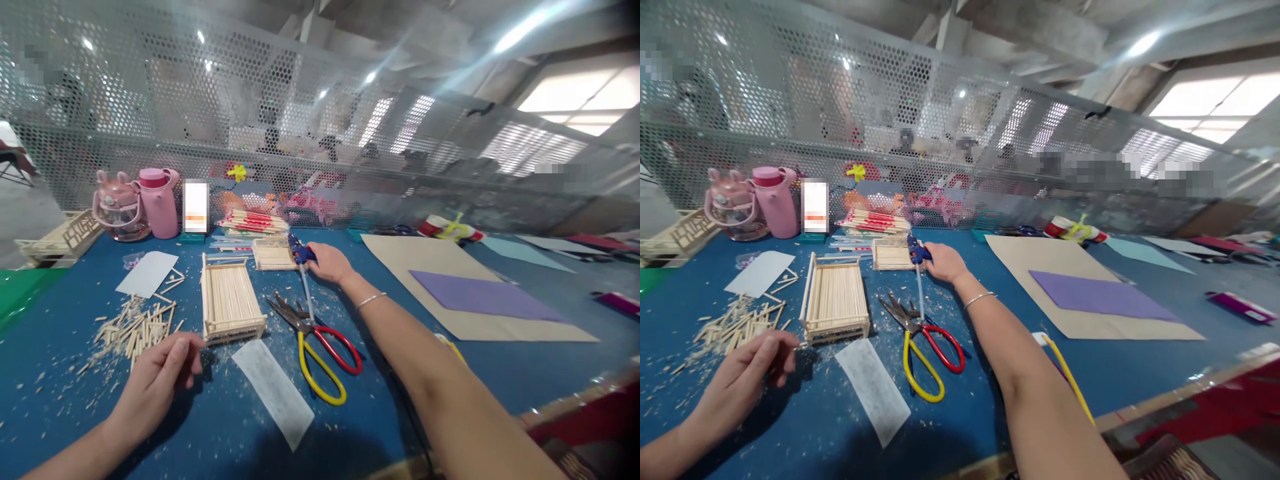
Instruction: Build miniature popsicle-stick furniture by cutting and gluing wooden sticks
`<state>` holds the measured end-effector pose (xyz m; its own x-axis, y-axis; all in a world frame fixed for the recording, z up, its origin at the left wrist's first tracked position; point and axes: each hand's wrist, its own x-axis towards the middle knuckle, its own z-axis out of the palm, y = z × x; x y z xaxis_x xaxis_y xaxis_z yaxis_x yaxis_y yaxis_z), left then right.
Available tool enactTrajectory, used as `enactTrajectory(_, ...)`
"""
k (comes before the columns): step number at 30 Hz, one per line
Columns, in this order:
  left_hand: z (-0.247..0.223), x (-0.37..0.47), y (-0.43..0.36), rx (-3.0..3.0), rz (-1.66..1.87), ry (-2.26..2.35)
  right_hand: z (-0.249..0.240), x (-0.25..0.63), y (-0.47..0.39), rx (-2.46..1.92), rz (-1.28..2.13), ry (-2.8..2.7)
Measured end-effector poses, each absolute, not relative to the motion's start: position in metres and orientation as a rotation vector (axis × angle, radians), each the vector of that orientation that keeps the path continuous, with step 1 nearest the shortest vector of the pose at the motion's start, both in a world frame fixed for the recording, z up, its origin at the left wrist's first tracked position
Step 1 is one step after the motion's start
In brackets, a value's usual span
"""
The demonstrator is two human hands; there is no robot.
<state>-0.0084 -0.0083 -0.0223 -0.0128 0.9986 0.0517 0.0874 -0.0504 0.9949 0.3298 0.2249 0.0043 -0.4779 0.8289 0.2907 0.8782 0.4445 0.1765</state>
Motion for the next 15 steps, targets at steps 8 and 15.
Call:
enactTrajectory(8,-0.024,-0.008,-0.008,1.307,1.211,1.27,0.004,0.341,0.223,-1.529,-0.583,-2.507)
enactTrajectory(15,-0.025,-0.009,-0.009,1.292,1.2,1.269,0.022,0.367,0.228,-1.57,-0.711,-2.444)
